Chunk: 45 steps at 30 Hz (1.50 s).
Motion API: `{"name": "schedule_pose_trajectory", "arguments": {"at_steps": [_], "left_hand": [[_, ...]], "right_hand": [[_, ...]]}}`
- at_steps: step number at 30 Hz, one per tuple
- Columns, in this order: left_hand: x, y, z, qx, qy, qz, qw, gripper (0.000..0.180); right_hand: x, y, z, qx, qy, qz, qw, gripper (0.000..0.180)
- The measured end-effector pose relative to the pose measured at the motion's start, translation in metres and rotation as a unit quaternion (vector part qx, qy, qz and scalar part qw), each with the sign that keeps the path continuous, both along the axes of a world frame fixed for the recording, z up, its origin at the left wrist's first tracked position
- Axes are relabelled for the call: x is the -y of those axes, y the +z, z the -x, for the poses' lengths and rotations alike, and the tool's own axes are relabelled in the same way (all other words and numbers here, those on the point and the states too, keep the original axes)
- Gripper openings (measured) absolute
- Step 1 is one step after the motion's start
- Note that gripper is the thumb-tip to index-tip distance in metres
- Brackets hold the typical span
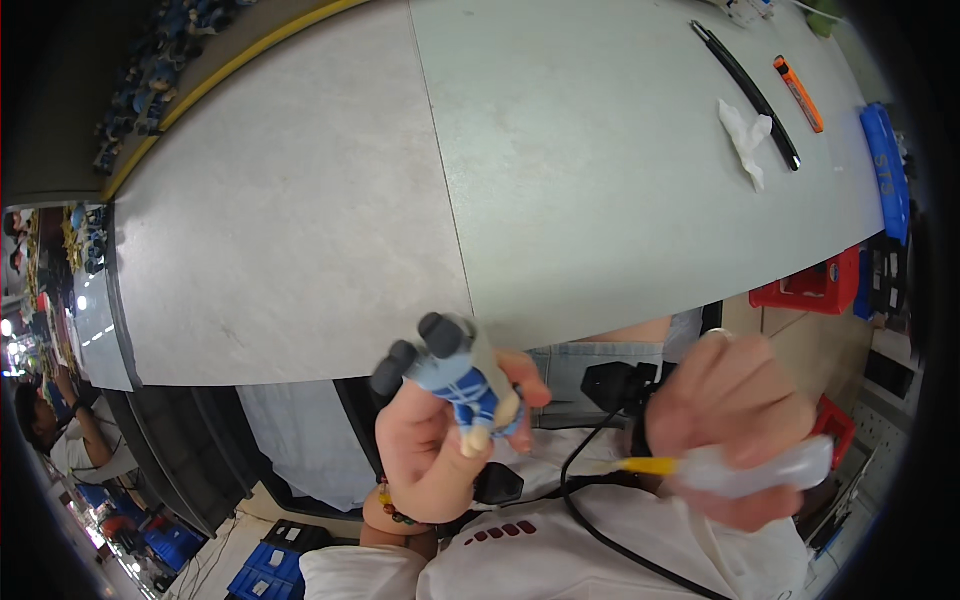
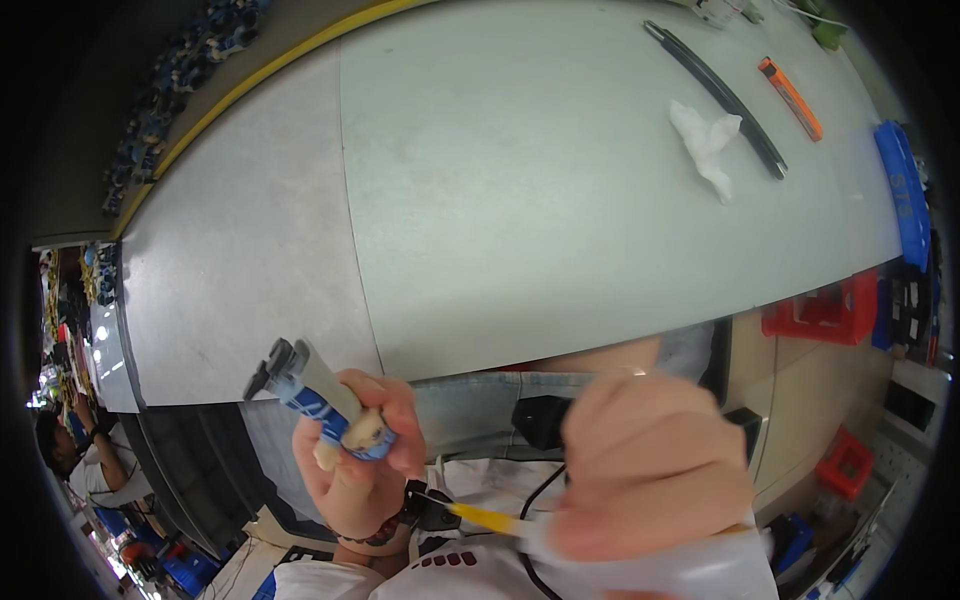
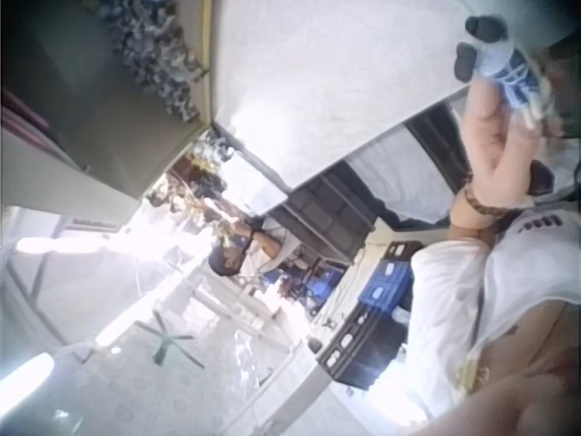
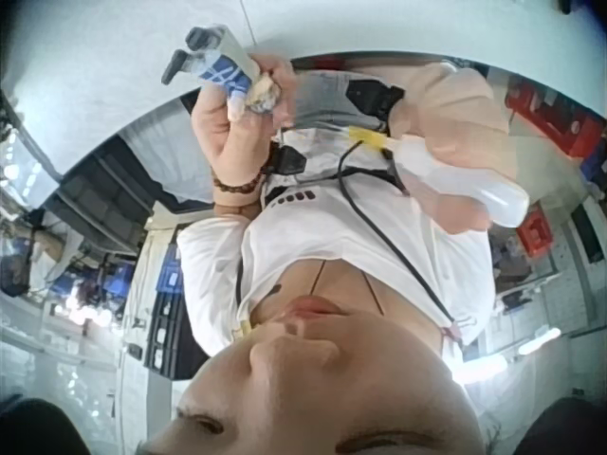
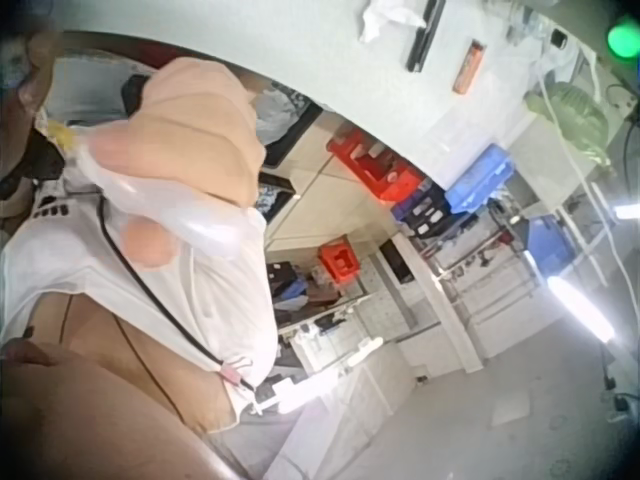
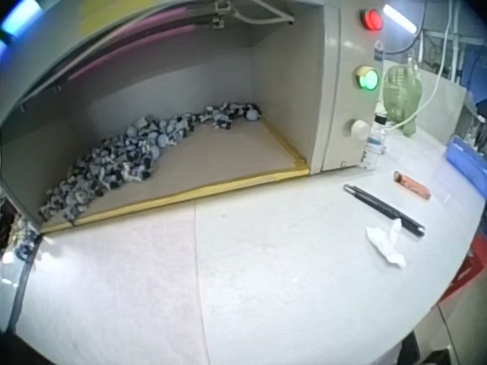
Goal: Applying glue or solvent to small plastic figurines at a factory workbench to assemble parts.
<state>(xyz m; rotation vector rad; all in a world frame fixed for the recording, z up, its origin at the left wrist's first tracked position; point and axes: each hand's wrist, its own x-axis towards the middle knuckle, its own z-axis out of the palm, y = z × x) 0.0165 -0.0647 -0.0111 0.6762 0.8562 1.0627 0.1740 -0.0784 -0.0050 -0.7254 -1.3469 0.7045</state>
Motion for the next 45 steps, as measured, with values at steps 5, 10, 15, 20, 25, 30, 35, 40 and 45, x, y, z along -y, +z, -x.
{"name": "schedule_pose_trajectory", "arguments": {"at_steps": [5,10,15,20,25,30,35,40,45], "left_hand": [[-0.004,-0.004,0.006,0.089,-0.031,-0.021,0.995,0.038],[-0.004,-0.009,0.007,0.168,-0.026,-0.022,0.985,0.033],[-0.006,-0.007,0.009,0.158,-0.044,-0.015,0.986,0.035],[-0.006,-0.001,0.002,0.071,-0.015,-0.008,0.997,0.041],[-0.004,0.002,-0.003,0.036,-0.001,-0.015,0.999,0.043],[-0.001,-0.003,0.000,0.057,-0.019,-0.046,0.997,0.041],[-0.002,-0.003,-0.002,0.033,-0.005,-0.065,0.997,0.043],[-0.001,-0.015,0.007,-0.099,0.011,-0.211,0.972,0.050],[0.003,-0.011,0.006,-0.067,0.068,-0.192,0.977,0.046]], "right_hand": [[-0.001,0.004,-0.007,-0.189,-0.073,-0.025,0.979,0.032],[-0.002,-0.004,-0.004,-0.194,-0.101,-0.030,0.975,0.034],[0.000,-0.006,-0.006,-0.171,-0.106,-0.017,0.979,0.038],[-0.004,-0.004,-0.006,-0.183,-0.089,-0.024,0.979,0.037],[-0.001,-0.004,-0.009,-0.179,-0.073,-0.010,0.981,0.036],[0.000,-0.007,-0.008,-0.184,-0.068,-0.003,0.981,0.037],[0.001,-0.006,-0.010,-0.184,-0.064,0.000,0.981,0.036],[0.001,-0.007,-0.009,-0.190,-0.066,-0.006,0.980,0.036],[0.001,-0.007,-0.010,-0.190,-0.067,-0.017,0.979,0.036]]}}
